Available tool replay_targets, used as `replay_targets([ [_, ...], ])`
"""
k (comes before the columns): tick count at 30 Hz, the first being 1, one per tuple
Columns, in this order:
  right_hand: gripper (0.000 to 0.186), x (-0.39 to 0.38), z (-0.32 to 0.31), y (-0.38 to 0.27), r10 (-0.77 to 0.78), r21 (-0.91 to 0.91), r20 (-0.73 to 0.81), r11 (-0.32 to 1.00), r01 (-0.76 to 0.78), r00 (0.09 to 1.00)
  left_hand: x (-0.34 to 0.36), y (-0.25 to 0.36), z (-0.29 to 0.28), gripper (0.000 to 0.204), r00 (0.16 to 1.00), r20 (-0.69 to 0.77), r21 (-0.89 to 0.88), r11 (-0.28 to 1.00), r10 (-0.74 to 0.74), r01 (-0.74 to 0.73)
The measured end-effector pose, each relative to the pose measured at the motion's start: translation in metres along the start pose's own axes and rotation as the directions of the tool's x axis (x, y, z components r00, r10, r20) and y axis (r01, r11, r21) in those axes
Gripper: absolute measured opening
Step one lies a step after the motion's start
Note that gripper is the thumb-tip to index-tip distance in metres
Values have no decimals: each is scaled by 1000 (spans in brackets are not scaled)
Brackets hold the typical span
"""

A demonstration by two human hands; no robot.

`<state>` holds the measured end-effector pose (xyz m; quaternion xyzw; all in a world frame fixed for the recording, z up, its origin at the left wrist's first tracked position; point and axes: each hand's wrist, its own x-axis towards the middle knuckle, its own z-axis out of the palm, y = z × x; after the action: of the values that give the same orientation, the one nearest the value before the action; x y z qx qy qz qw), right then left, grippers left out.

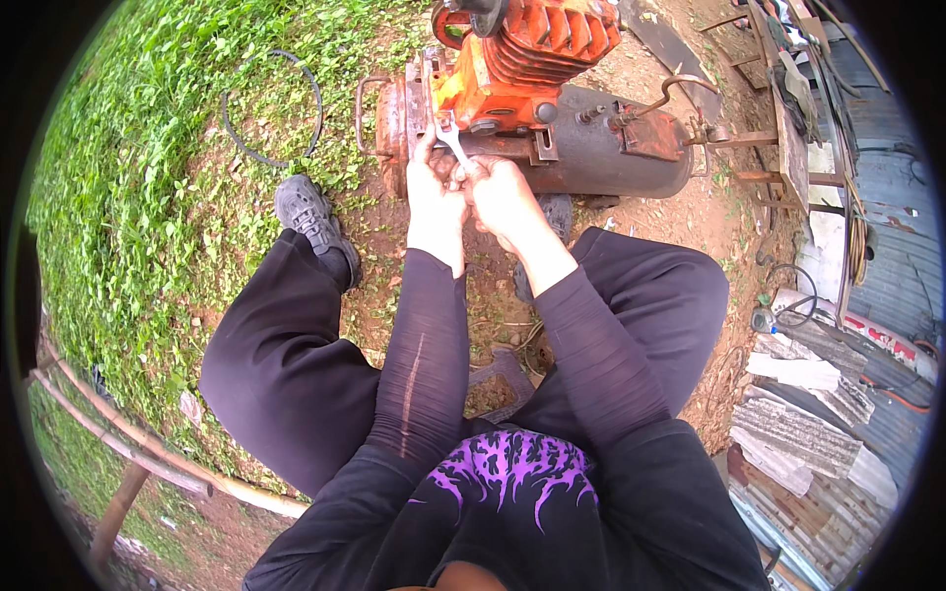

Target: The person unscrews bolts from an air compressor motor assembly by hand, picks up a wrench from the ground, and uses it to loosen and remove more bolts.

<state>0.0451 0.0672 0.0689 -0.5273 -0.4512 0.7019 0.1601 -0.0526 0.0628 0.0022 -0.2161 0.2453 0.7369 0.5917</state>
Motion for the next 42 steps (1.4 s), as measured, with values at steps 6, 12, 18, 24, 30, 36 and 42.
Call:
replay_targets([
  [6,17,6,10,5,104,251,59,961,-116,993,1,8,-16,33,991,99,143,987,-90,75],
  [12,42,33,76,29,40,762,67,643,-77,997,-2,-20,-57,25,922,376,70,989,94,-130],
  [18,32,81,131,-1,-60,959,6,283,12,998,20,-31,-72,27,734,678,-315,918,40,241],
  [24,29,31,137,-19,82,876,82,469,-110,993,10,-25,-86,36,925,361,-292,956,116,-6],
  [30,20,-16,43,5,-130,18,-248,990,139,960,-17,-4,-9,30,994,-56,-155,984,-97,87],
  [36,25,4,2,10,-337,-339,-163,902,268,927,-1,-11,-36,32,940,329,-301,933,-93,198],
  [42,24,2,2,-14,-121,-183,-116,978,99,986,8,-8,-45,36,919,371,-305,917,-135,257],
])
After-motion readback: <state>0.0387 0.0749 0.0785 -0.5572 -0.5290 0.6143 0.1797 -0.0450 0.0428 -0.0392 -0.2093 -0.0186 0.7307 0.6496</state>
